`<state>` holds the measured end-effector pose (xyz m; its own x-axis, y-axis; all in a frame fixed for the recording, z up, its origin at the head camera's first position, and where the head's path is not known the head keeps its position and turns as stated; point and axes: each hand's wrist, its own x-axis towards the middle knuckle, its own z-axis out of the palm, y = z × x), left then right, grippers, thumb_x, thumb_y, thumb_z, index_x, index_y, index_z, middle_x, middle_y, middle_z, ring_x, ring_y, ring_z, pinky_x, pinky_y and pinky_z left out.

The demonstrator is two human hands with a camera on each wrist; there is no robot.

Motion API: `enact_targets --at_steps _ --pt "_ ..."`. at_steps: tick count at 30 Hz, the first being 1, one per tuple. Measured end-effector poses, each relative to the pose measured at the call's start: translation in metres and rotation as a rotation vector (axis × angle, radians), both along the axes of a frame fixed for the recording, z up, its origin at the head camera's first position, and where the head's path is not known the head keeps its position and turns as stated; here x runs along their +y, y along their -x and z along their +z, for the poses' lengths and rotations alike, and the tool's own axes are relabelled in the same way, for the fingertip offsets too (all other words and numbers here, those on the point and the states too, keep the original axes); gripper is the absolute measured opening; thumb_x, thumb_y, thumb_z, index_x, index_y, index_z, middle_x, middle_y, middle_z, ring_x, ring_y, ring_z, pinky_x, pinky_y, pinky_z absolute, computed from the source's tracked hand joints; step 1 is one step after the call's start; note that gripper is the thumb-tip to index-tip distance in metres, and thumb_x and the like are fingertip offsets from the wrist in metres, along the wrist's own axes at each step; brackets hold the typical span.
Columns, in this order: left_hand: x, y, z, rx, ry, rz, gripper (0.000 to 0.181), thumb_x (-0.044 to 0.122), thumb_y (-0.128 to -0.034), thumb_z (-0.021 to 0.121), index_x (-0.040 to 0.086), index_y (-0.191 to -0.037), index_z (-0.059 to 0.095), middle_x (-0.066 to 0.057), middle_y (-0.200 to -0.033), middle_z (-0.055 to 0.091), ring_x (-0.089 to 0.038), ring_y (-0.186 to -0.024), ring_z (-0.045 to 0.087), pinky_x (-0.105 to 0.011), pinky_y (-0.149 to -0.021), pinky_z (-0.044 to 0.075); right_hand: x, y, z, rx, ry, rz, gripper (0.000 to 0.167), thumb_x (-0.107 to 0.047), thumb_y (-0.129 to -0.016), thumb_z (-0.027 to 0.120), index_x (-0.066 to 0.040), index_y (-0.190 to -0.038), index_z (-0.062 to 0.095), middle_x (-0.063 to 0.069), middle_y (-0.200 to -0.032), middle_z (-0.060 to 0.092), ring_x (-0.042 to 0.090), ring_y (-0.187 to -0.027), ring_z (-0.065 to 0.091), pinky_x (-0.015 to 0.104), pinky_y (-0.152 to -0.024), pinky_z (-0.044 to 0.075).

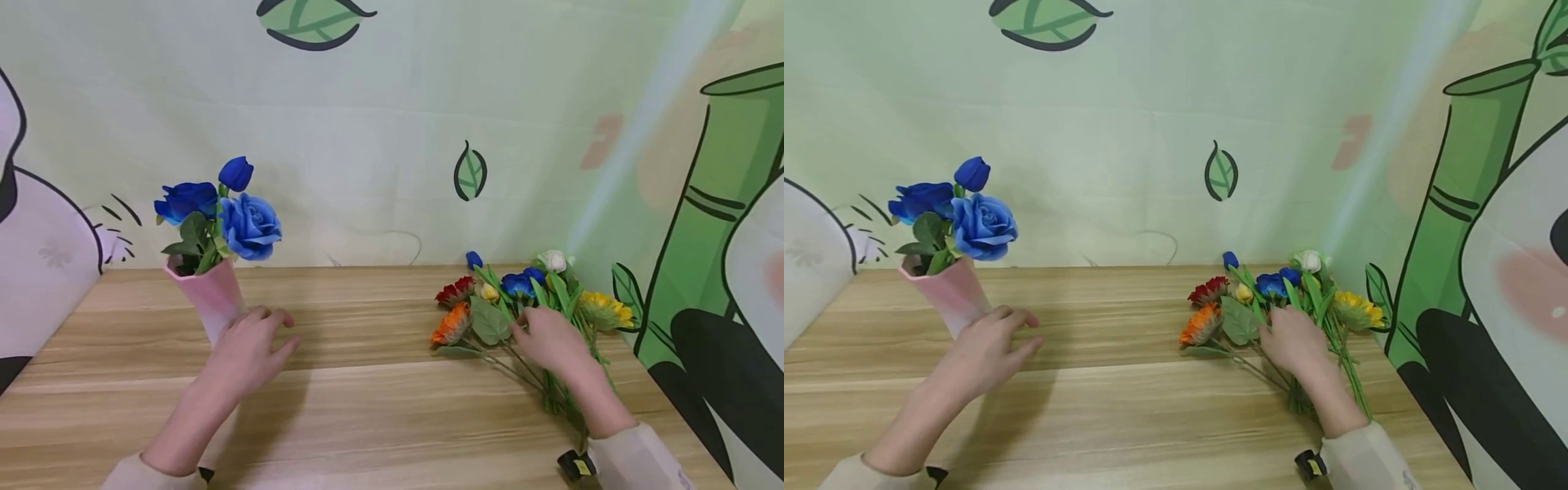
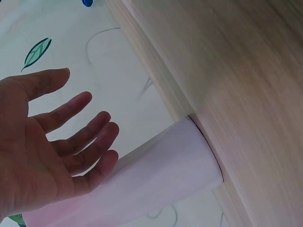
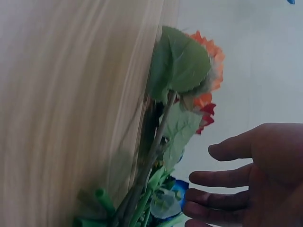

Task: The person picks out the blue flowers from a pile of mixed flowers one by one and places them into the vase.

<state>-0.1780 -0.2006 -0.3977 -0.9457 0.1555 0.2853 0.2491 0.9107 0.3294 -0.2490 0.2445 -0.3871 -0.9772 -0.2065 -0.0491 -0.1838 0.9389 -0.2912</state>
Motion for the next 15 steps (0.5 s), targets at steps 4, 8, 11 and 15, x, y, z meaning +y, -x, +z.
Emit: enact_targets --at_steps 4,8,11,15 --pt "0.000 -0.001 0.000 -0.006 0.001 -0.004 0.026 0.025 -0.0930 0.076 0.006 -0.111 0.071 -0.017 -0.108 0.068 -0.038 -0.102 0.065 -0.061 -0.087 0.049 0.008 0.006 0.000 0.009 -0.026 -0.014 0.033 -0.019 -0.103 0.059 0.011 -0.116 0.066 0.024 -0.105 0.068 0.028 -0.077 0.064 0.044 -0.060 0.053" --pt "-0.001 0.000 0.000 -0.011 0.001 -0.008 0.027 0.025 -0.0929 0.076 0.005 -0.110 0.071 -0.017 -0.107 0.068 -0.038 -0.100 0.065 -0.060 -0.086 0.050 0.016 0.011 -0.002 0.014 -0.049 -0.019 0.032 -0.016 -0.101 0.061 0.011 -0.116 0.066 0.025 -0.106 0.068 0.031 -0.080 0.065 0.044 -0.060 0.053" --pt "-0.002 0.000 -0.001 -0.019 0.000 -0.010 0.027 0.025 -0.0932 0.076 0.005 -0.111 0.071 -0.017 -0.107 0.068 -0.037 -0.100 0.066 -0.060 -0.086 0.050 0.019 0.013 -0.004 -0.001 -0.058 -0.025 0.028 -0.016 -0.100 0.063 0.009 -0.112 0.068 0.021 -0.100 0.069 0.030 -0.078 0.064 0.043 -0.060 0.052" --pt "-0.002 0.000 -0.002 -0.032 -0.001 -0.009 0.027 0.027 -0.0936 0.075 0.006 -0.111 0.071 -0.017 -0.108 0.068 -0.037 -0.101 0.066 -0.060 -0.087 0.049 0.019 0.013 -0.006 -0.043 -0.063 -0.042 0.018 -0.016 -0.099 0.063 0.000 -0.092 0.069 0.010 -0.081 0.064 0.023 -0.066 0.057 0.039 -0.055 0.046"
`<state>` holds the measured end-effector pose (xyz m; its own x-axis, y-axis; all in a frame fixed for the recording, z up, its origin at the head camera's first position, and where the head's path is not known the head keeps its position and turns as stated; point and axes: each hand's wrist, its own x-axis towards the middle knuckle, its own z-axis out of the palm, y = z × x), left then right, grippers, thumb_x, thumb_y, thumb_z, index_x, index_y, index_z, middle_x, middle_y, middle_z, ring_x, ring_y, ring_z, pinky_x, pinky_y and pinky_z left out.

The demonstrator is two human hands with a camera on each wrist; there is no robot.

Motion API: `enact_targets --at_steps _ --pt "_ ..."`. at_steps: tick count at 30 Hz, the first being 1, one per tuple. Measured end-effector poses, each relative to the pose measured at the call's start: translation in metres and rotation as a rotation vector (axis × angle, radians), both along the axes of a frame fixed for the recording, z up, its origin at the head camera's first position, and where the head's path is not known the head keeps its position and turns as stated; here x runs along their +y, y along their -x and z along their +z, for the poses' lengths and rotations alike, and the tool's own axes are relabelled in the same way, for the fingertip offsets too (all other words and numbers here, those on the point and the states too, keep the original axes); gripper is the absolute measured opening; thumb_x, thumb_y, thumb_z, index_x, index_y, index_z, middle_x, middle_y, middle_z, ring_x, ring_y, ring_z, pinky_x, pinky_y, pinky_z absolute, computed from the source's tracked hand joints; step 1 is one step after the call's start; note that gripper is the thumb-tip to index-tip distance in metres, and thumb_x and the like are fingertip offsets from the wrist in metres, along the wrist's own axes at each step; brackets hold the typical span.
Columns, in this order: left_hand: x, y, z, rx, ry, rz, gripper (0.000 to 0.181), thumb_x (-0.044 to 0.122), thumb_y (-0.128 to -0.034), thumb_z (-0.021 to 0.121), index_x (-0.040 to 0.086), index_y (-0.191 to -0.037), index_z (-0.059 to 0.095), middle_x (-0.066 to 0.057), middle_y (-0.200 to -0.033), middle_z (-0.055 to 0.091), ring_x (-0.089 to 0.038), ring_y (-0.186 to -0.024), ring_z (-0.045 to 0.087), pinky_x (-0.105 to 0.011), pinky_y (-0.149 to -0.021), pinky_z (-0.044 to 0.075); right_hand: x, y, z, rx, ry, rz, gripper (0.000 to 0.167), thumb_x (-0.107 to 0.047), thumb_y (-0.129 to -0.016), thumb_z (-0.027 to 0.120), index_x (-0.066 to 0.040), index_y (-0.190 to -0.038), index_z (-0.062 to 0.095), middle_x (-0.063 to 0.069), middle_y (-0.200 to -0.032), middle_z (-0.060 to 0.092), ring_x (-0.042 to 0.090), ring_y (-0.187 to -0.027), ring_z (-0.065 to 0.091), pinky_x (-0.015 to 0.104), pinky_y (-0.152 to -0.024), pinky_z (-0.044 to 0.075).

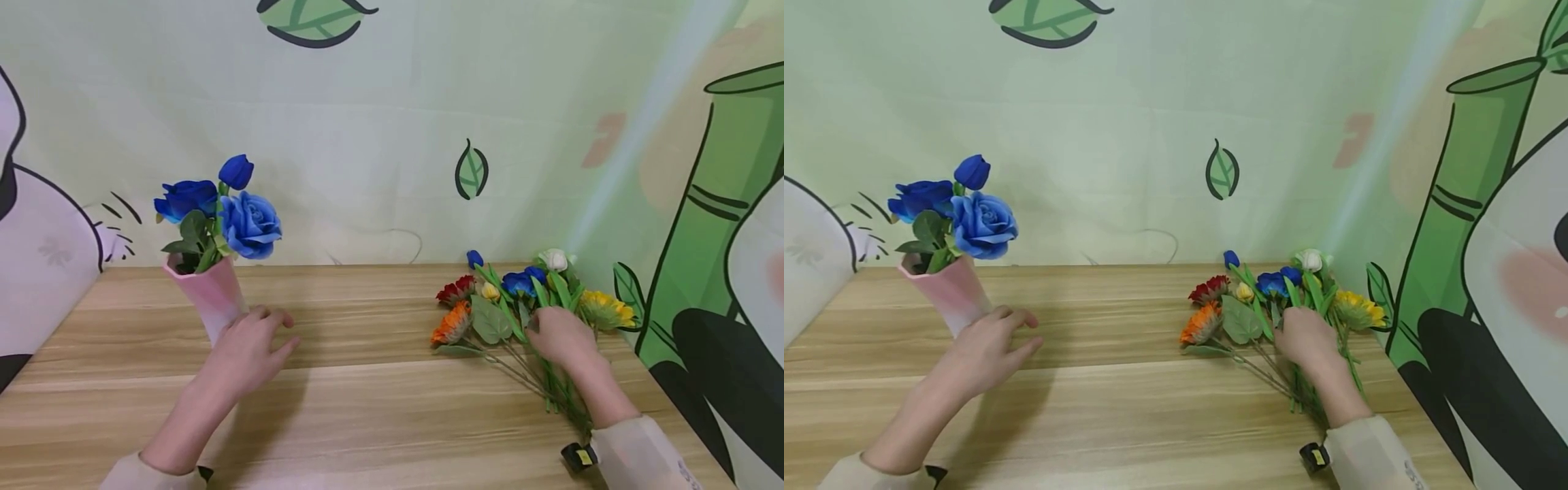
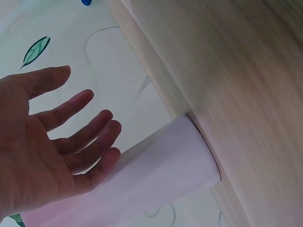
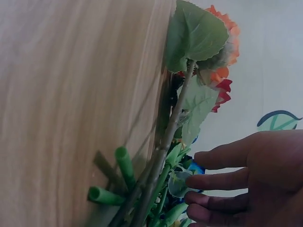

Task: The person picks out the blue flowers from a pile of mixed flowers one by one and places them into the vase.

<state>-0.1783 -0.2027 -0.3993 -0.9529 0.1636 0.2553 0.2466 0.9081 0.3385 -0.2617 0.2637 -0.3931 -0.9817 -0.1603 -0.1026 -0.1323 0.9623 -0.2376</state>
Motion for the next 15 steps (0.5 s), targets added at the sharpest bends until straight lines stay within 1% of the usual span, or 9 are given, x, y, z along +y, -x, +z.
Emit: enact_targets --at_steps 1,3,5,8,11,15 --pt "0.000 0.000 0.000 -0.001 0.002 0.001 0.027 0.027 -0.0935 0.076 0.006 -0.111 0.071 -0.017 -0.108 0.068 -0.037 -0.101 0.066 -0.060 -0.087 0.049 0.000 0.000 0.000 -0.006 -0.004 -0.001 0.018 -0.016 -0.099 0.063 -0.003 -0.087 0.067 0.008 -0.076 0.061 0.023 -0.065 0.055 0.038 -0.054 0.045" --pt "0.000 0.000 0.000 -0.001 0.003 0.001 0.028 0.027 -0.0935 0.076 0.006 -0.111 0.071 -0.017 -0.109 0.068 -0.037 -0.102 0.066 -0.060 -0.088 0.049 0.001 0.000 0.000 -0.015 -0.005 -0.009 0.026 -0.016 -0.099 0.063 -0.008 -0.074 0.059 0.004 -0.067 0.051 0.021 -0.060 0.049 0.035 -0.052 0.041" --pt "0.000 0.000 0.001 -0.002 0.003 -0.001 0.028 0.027 -0.0935 0.075 0.006 -0.111 0.072 -0.018 -0.110 0.068 -0.037 -0.102 0.066 -0.060 -0.088 0.049 0.002 0.000 -0.001 -0.020 -0.011 -0.022 0.032 -0.016 -0.098 0.063 -0.011 -0.069 0.052 0.004 -0.064 0.046 0.021 -0.058 0.047 0.035 -0.052 0.039" --pt "0.000 0.000 0.001 -0.002 0.005 -0.005 0.028 0.026 -0.0934 0.075 0.005 -0.111 0.072 -0.018 -0.110 0.068 -0.038 -0.102 0.066 -0.059 -0.088 0.050 0.005 0.001 -0.001 -0.043 -0.017 -0.053 0.031 -0.018 -0.098 0.063 -0.007 -0.072 0.053 0.006 -0.068 0.049 0.023 -0.060 0.049 0.036 -0.053 0.041" --pt "0.000 0.000 0.001 -0.003 0.008 -0.010 0.027 0.026 -0.0934 0.075 0.005 -0.111 0.071 -0.018 -0.110 0.068 -0.037 -0.102 0.066 -0.058 -0.087 0.051 0.009 0.003 -0.001 -0.066 -0.020 -0.073 0.021 -0.015 -0.098 0.063 0.000 -0.083 0.060 0.012 -0.075 0.058 0.027 -0.065 0.054 0.038 -0.054 0.045" --pt "0.000 0.000 0.001 -0.007 0.015 -0.016 0.027 0.027 -0.0934 0.075 0.006 -0.110 0.071 -0.017 -0.109 0.068 -0.037 -0.101 0.066 -0.056 -0.087 0.052 0.012 0.004 -0.002 -0.071 -0.022 -0.070 0.017 -0.010 -0.095 0.063 0.006 -0.092 0.062 0.016 -0.079 0.060 0.029 -0.066 0.056 0.039 -0.056 0.046"
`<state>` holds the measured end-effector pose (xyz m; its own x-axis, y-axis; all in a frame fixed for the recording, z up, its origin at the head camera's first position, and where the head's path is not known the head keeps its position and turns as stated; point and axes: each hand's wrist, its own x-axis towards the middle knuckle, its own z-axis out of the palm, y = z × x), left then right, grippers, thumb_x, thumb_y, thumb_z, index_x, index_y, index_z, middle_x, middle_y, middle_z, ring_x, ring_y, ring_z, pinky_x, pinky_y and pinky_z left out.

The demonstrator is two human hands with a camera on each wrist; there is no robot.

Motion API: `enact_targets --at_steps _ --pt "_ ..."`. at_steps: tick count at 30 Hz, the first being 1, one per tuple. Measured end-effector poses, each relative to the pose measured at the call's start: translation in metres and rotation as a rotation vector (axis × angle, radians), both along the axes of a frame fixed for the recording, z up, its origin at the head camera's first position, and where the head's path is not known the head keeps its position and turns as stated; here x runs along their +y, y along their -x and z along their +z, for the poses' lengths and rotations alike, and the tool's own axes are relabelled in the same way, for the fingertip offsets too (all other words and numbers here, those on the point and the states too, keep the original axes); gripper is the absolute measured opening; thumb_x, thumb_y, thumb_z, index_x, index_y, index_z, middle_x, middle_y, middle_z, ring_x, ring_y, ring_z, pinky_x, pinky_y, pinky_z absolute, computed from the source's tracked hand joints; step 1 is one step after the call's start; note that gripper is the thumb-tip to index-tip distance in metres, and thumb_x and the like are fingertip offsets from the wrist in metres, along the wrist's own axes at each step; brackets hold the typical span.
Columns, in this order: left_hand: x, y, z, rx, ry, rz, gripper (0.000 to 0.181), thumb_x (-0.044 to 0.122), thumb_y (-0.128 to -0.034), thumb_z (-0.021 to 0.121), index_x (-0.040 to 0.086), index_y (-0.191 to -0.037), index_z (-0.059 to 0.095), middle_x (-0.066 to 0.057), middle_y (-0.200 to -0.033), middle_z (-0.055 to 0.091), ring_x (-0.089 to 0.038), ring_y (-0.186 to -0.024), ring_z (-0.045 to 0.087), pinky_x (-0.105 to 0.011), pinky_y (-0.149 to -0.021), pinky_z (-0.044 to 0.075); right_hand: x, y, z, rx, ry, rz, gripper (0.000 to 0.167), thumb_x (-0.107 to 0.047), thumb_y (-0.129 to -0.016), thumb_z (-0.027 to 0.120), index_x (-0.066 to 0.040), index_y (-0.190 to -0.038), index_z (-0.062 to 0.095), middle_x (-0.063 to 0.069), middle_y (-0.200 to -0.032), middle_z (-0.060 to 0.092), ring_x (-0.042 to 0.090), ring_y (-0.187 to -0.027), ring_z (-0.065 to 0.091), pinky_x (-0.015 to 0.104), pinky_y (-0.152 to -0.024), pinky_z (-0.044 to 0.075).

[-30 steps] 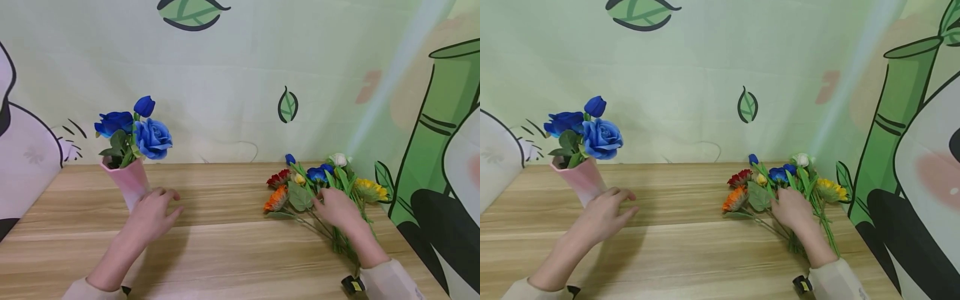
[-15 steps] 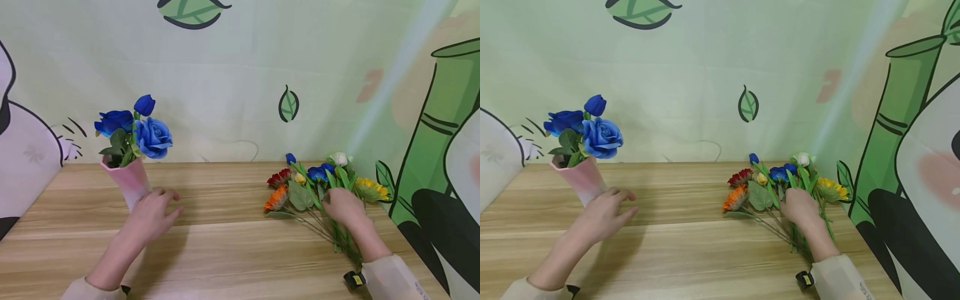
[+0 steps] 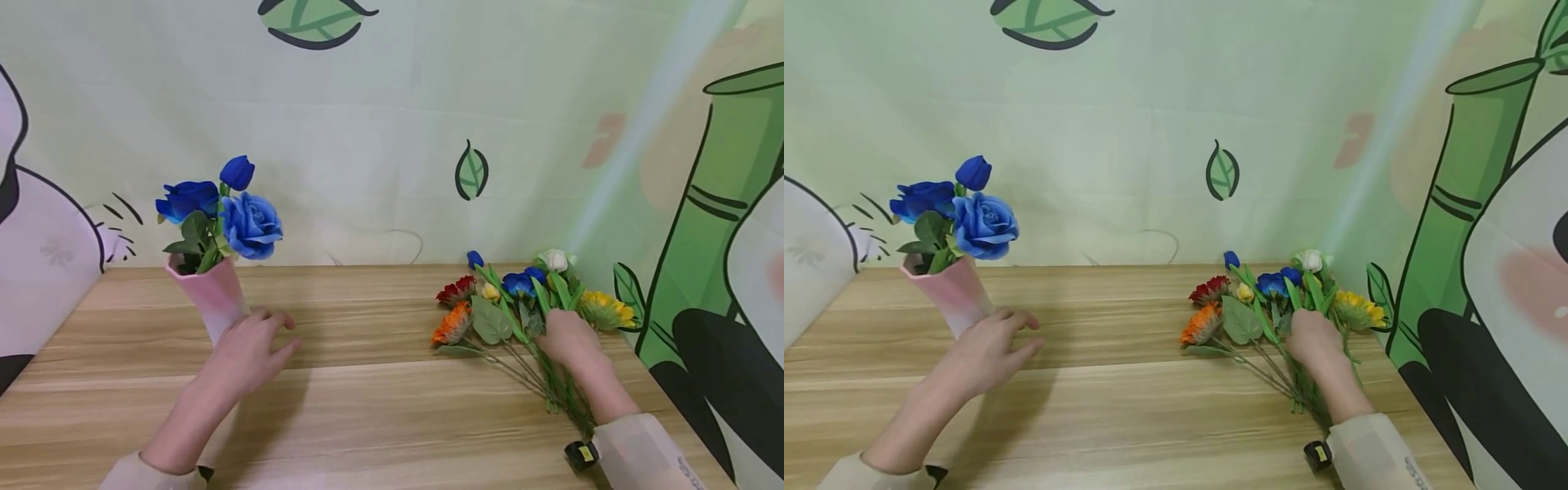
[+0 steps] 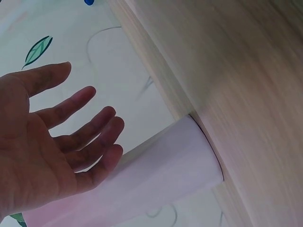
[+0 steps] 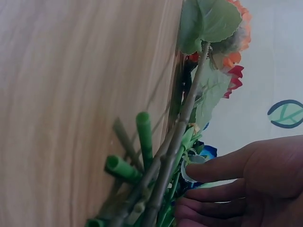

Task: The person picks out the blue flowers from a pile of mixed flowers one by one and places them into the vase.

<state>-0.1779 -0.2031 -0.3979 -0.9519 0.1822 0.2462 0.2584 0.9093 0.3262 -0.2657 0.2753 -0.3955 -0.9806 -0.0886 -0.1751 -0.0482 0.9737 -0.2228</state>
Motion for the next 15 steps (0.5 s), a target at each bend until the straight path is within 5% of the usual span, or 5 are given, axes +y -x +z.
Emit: enact_targets --at_steps 15 --pt "0.0014 -0.0014 -0.0009 0.002 -0.004 -0.014 0.025 0.027 -0.0929 0.077 0.008 -0.108 0.071 -0.014 -0.103 0.068 -0.031 -0.091 0.066 -0.053 -0.081 0.053 0.0039 0.0004 -0.0064 -0.048 -0.004 0.012 0.018 -0.011 -0.098 0.062 0.003 -0.087 0.061 0.011 -0.074 0.058 0.025 -0.063 0.057 0.036 -0.054 0.046"
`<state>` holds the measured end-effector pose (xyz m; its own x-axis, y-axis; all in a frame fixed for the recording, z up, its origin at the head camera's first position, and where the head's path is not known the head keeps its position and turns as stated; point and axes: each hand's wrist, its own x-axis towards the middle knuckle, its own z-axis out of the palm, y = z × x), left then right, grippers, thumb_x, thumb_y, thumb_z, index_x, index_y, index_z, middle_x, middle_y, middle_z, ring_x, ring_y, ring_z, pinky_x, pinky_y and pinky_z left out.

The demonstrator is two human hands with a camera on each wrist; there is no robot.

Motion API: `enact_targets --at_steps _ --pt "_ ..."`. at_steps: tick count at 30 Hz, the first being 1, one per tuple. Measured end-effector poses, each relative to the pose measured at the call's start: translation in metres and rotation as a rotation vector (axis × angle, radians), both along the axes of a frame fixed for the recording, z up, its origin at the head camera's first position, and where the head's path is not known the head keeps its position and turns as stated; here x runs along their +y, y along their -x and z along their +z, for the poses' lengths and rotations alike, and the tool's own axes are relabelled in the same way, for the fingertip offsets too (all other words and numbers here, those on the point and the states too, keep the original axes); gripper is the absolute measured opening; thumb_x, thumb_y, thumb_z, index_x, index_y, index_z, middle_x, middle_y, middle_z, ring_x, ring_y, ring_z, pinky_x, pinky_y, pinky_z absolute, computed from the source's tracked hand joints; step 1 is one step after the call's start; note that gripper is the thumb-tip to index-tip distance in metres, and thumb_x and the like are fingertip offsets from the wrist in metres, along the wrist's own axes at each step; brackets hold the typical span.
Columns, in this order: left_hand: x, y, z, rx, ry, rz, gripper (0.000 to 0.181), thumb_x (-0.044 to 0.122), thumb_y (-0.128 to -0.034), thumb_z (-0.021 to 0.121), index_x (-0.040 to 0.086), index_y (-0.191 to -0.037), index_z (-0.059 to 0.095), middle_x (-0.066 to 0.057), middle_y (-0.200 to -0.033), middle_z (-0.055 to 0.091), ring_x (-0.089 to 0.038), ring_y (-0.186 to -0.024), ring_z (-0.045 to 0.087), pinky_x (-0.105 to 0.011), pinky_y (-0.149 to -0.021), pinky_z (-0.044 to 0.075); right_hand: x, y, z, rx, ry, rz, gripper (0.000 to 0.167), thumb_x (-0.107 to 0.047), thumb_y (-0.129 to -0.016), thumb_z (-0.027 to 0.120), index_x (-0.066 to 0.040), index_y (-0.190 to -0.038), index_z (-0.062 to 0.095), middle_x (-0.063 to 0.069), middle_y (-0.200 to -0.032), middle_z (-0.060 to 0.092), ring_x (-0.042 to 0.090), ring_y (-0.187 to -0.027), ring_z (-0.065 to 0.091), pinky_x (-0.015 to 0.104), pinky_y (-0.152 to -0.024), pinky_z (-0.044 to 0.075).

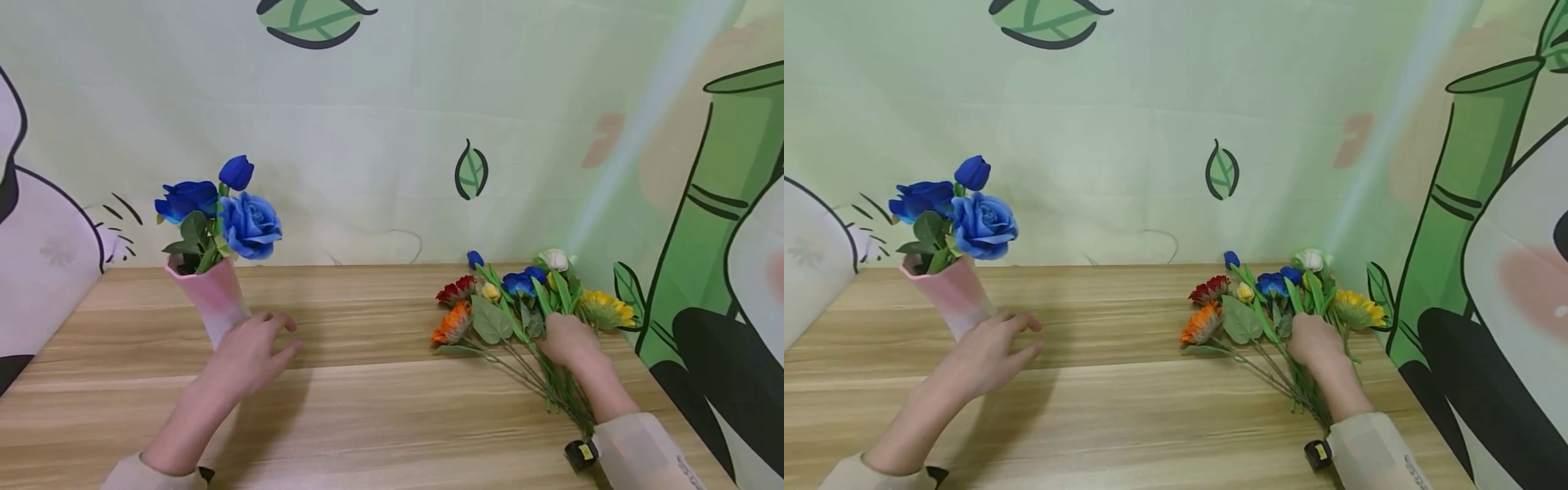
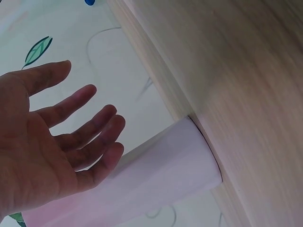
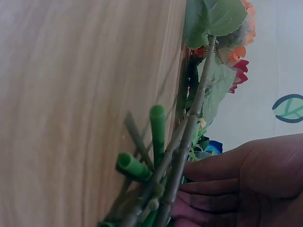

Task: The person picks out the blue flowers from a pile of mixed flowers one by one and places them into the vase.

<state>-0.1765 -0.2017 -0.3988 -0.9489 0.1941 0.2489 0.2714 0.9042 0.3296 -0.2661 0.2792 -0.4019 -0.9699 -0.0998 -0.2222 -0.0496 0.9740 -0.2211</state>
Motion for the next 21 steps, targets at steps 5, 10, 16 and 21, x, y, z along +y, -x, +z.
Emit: enact_targets --at_steps 5,10,16,21 --pt "0.000 0.000 0.000 -0.006 -0.001 0.003 0.026 0.028 -0.0932 0.077 0.007 -0.109 0.071 -0.015 -0.104 0.068 -0.032 -0.093 0.066 -0.053 -0.082 0.053 0.002 0.002 0.004 -0.016 -0.022 -0.040 0.013 -0.007 -0.097 0.061 0.006 -0.092 0.063 0.017 -0.081 0.063 0.030 -0.071 0.061 0.043 -0.058 0.050" --pt "0.000 0.000 0.000 -0.010 0.002 0.002 0.027 0.028 -0.0934 0.076 0.007 -0.110 0.071 -0.015 -0.104 0.068 -0.033 -0.094 0.066 -0.053 -0.083 0.053 0.006 0.004 0.005 -0.011 -0.053 -0.043 0.010 -0.001 -0.093 0.059 0.002 -0.085 0.063 0.019 -0.084 0.064 0.031 -0.073 0.062 0.044 -0.058 0.051" --pt "0.000 -0.001 0.001 -0.023 0.001 0.003 0.028 0.029 -0.0939 0.076 0.006 -0.110 0.072 -0.014 -0.104 0.068 -0.031 -0.093 0.066 -0.053 -0.082 0.053 0.010 0.007 0.003 0.018 -0.041 -0.057 0.013 0.002 -0.091 0.057 0.012 -0.100 0.058 0.027 -0.090 0.063 0.036 -0.075 0.063 0.045 -0.058 0.051" --pt "0.000 0.000 0.000 -0.019 0.000 0.001 0.027 0.028 -0.0937 0.076 0.006 -0.109 0.072 -0.013 -0.102 0.068 -0.031 -0.092 0.066 -0.053 -0.081 0.053 0.013 0.007 0.003 0.013 -0.035 -0.063 0.004 0.003 -0.090 0.057 0.007 -0.089 0.060 0.021 -0.083 0.062 0.032 -0.071 0.059 0.042 -0.057 0.049"
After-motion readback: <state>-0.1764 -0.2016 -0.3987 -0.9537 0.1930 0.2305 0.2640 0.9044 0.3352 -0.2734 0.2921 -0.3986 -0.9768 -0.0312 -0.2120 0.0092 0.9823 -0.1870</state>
